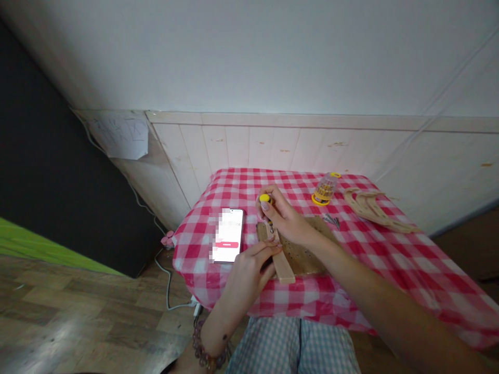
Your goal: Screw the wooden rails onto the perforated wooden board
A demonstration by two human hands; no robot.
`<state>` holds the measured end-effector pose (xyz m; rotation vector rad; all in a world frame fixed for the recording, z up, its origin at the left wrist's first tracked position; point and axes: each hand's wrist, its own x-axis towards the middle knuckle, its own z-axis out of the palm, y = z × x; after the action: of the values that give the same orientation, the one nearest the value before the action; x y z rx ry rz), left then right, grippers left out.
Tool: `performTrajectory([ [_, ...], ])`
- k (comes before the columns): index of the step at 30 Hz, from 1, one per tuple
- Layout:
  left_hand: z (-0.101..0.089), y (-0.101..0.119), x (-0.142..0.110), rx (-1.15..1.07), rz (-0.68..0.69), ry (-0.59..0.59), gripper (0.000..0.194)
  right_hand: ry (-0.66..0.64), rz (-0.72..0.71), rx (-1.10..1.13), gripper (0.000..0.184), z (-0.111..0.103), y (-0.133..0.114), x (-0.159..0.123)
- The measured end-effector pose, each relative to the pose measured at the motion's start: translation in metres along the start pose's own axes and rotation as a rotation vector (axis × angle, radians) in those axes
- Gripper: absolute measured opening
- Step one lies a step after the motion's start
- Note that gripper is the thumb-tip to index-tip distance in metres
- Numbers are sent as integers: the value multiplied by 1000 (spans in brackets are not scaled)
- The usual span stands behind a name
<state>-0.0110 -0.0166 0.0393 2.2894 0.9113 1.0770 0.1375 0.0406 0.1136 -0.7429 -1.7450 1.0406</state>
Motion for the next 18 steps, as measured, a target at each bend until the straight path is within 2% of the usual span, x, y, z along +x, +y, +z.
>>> performTrajectory([
  [5,0,-1,1,2,3,-2,36,-31,68,86,55,5,-4,-5],
  [11,1,-2,0,-3,28,9,37,-32,85,69,44,-2,-8,0],
  [16,2,-2,-1,8,7,9,38,-124,66,167,35,-2,-7,5],
  [18,2,-2,-1,5,5,15,38,-121,65,172,34,1,-5,6],
])
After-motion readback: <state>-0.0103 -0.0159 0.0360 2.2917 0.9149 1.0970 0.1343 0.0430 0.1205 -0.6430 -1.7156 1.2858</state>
